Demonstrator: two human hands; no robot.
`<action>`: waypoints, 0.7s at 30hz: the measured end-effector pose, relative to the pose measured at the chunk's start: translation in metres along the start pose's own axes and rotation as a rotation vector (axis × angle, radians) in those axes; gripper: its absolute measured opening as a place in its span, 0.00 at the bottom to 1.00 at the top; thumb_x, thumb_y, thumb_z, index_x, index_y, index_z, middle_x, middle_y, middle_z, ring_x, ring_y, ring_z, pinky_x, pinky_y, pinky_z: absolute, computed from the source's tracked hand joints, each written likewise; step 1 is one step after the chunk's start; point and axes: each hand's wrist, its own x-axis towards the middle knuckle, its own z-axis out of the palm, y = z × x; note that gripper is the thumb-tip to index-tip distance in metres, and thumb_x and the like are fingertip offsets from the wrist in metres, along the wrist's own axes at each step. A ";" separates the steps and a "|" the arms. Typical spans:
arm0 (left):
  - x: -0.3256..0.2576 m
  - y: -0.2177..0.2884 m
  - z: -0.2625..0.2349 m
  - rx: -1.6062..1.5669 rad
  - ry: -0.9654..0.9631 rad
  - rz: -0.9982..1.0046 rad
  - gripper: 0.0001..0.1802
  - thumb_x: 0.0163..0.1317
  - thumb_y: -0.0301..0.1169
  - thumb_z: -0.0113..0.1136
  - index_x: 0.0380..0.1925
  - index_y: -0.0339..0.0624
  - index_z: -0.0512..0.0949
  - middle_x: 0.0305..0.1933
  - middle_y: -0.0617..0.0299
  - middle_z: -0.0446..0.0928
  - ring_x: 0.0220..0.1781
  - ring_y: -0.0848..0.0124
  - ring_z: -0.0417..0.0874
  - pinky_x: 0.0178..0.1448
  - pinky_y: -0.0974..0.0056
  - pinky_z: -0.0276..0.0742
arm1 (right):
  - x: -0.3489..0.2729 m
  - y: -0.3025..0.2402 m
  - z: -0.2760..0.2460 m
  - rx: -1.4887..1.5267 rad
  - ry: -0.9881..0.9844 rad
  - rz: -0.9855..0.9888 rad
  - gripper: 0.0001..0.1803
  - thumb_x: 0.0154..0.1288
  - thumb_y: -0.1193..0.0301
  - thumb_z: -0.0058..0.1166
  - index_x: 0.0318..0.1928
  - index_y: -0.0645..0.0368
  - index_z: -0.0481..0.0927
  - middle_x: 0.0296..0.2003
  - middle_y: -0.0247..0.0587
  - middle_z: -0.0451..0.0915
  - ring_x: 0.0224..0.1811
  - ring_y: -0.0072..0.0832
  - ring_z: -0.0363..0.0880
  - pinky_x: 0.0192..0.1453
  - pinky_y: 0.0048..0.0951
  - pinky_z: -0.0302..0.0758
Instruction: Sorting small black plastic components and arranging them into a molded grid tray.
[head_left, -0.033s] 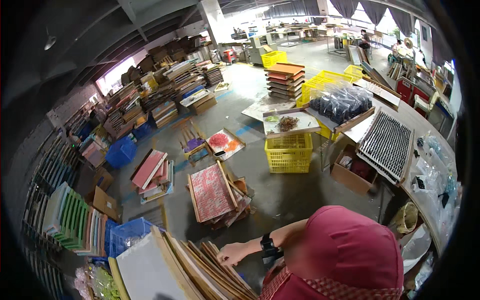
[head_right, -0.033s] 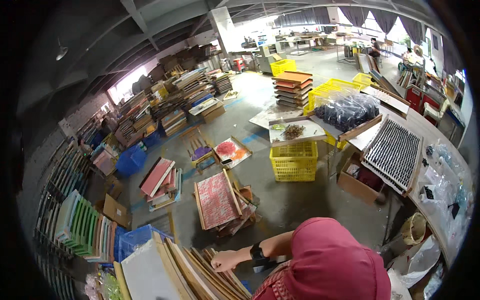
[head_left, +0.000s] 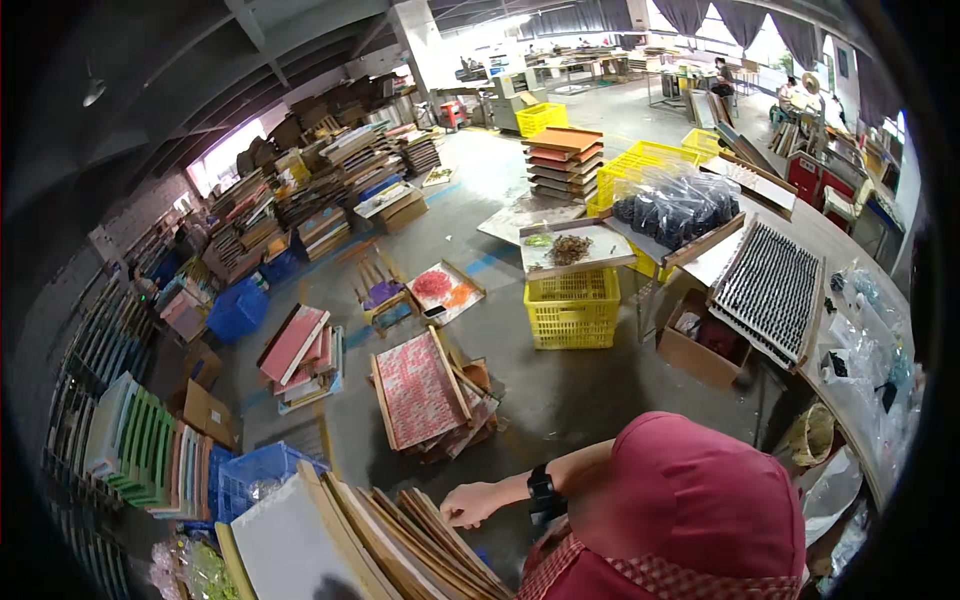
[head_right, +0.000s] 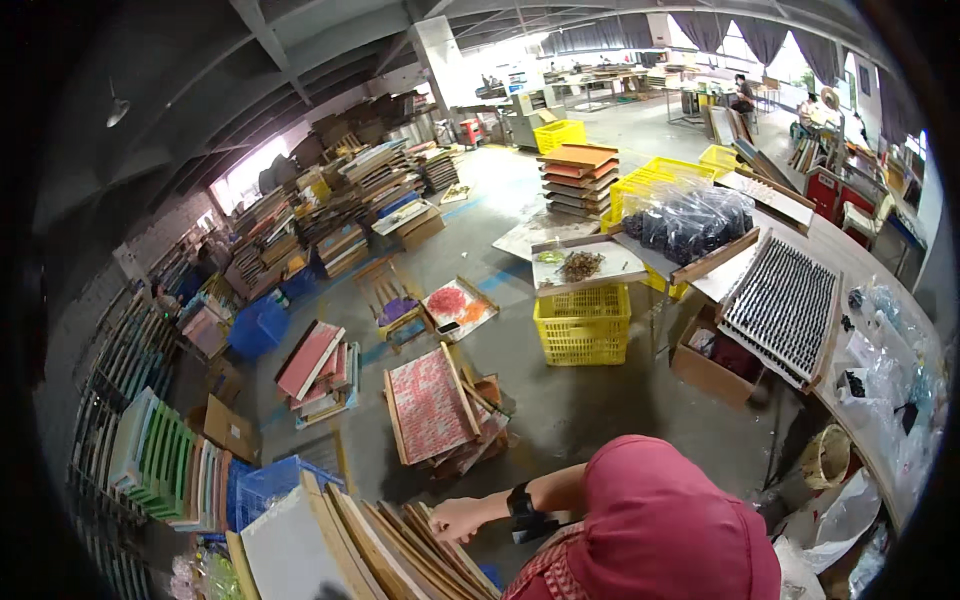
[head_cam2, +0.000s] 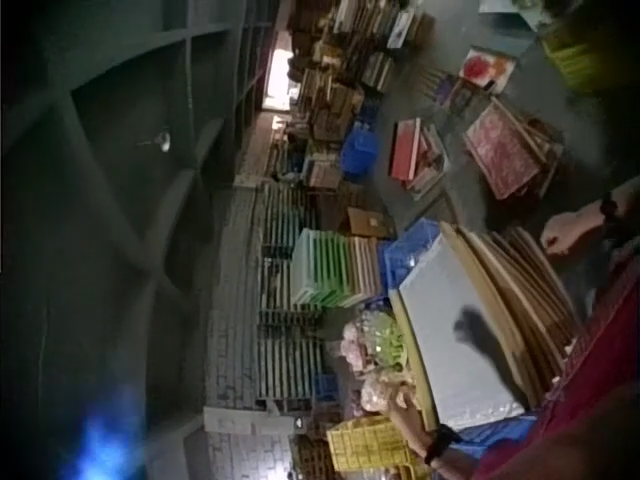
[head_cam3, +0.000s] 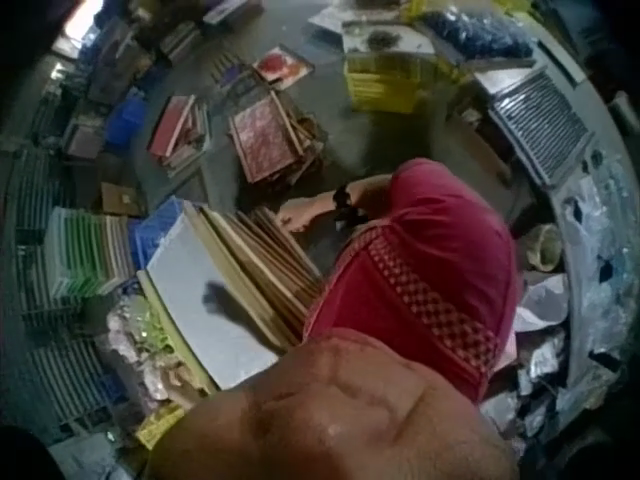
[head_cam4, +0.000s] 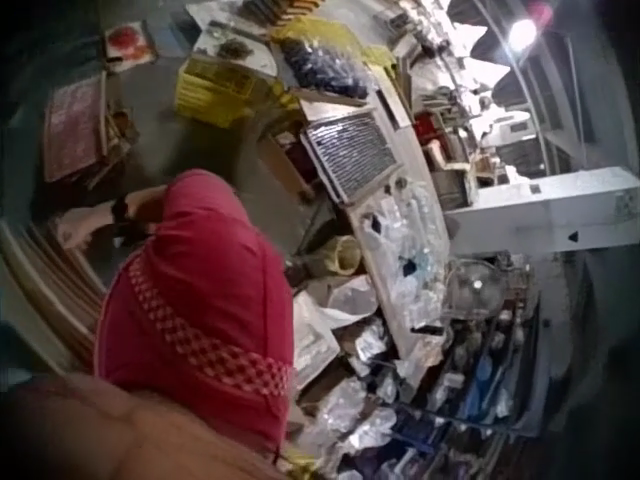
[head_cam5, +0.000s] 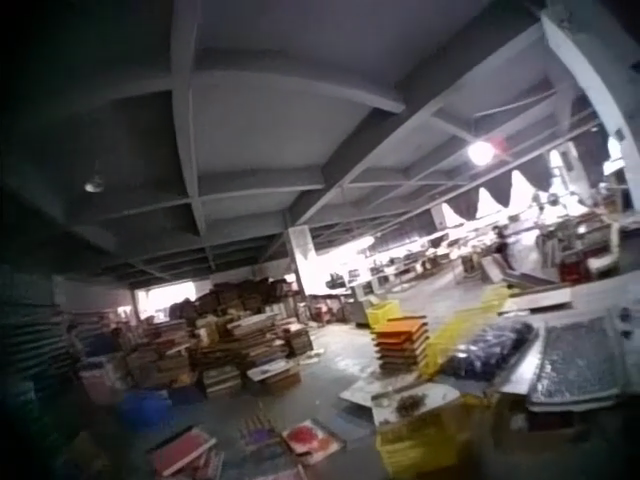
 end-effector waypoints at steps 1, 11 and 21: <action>-0.023 0.035 -0.014 -0.048 0.047 -0.016 0.21 0.68 0.37 0.50 0.57 0.39 0.71 0.55 0.50 0.75 0.54 0.60 0.78 0.57 0.58 0.75 | -0.013 0.000 -0.010 0.033 0.018 0.036 0.13 0.67 0.63 0.49 0.37 0.62 0.76 0.26 0.38 0.82 0.23 0.25 0.82 0.24 0.28 0.76; -0.050 0.319 0.250 0.492 -0.535 1.016 0.13 0.64 0.25 0.56 0.48 0.38 0.77 0.40 0.47 0.81 0.40 0.50 0.81 0.45 0.53 0.78 | -0.249 0.116 -0.091 0.078 0.531 0.290 0.13 0.66 0.64 0.48 0.40 0.61 0.77 0.30 0.42 0.83 0.29 0.30 0.83 0.36 0.32 0.78; -0.083 0.474 0.420 0.345 -1.234 1.219 0.15 0.63 0.30 0.56 0.50 0.42 0.76 0.47 0.47 0.78 0.46 0.48 0.78 0.50 0.54 0.74 | -0.482 0.152 -0.057 0.378 1.226 0.659 0.11 0.65 0.68 0.52 0.42 0.63 0.78 0.30 0.40 0.83 0.30 0.25 0.83 0.35 0.28 0.79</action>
